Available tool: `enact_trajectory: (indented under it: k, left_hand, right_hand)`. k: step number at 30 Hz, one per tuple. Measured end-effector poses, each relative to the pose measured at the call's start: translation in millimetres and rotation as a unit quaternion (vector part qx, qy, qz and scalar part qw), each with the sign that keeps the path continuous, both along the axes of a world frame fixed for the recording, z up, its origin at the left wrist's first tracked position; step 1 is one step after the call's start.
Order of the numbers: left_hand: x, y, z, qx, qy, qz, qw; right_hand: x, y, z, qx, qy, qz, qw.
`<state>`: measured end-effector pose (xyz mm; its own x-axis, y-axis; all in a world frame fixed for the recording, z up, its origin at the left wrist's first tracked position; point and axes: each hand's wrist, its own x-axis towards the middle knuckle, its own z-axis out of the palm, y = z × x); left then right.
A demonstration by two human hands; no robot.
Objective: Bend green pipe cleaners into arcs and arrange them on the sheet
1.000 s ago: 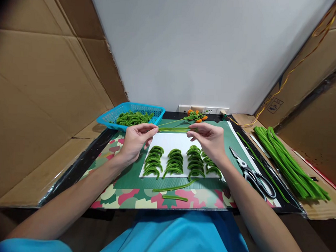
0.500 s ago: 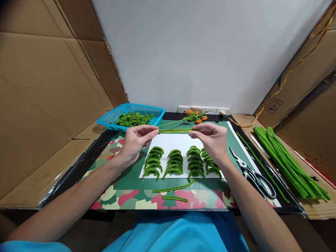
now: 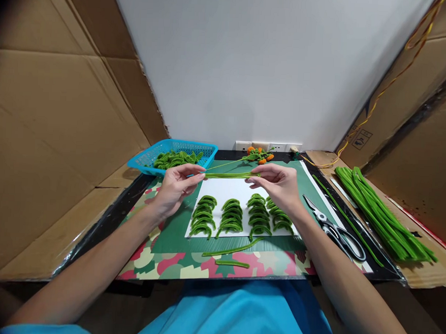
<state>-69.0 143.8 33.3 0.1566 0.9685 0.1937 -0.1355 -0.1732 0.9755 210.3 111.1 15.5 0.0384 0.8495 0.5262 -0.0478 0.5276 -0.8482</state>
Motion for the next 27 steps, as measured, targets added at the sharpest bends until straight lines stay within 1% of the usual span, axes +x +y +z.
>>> enact_trajectory:
  k: [3, 9, 13, 17, 22, 27]
  left_hand:
    - [-2.5, 0.7, 1.3, -0.008, -0.002, -0.023, 1.0]
    - [1.0, -0.9, -0.9, -0.019, -0.002, -0.051, 0.999]
    - [2.3, -0.9, -1.1, -0.009, -0.006, -0.056, 0.998]
    - [4.0, -1.9, -0.6, -0.012, -0.003, -0.061, 0.998]
    - [6.3, -5.4, 3.0, -0.005, -0.01, -0.065, 0.998]
    - [5.6, -7.6, 7.1, -0.002, -0.019, -0.064, 0.998]
  right_hand:
    - [0.8, -0.6, 1.4, 0.0, 0.003, 0.001, 1.0]
    - [3.1, 0.8, 1.9, 0.006, 0.028, -0.027, 0.999]
    - [4.4, 2.9, 2.2, 0.012, 0.024, -0.036, 0.999]
    - [3.3, 3.0, 3.0, 0.015, 0.023, -0.061, 0.998]
    - [-0.5, 3.3, 2.6, 0.051, 0.038, -0.105, 0.992]
    - [-1.7, 5.0, 1.2, 0.058, 0.044, -0.092, 0.993]
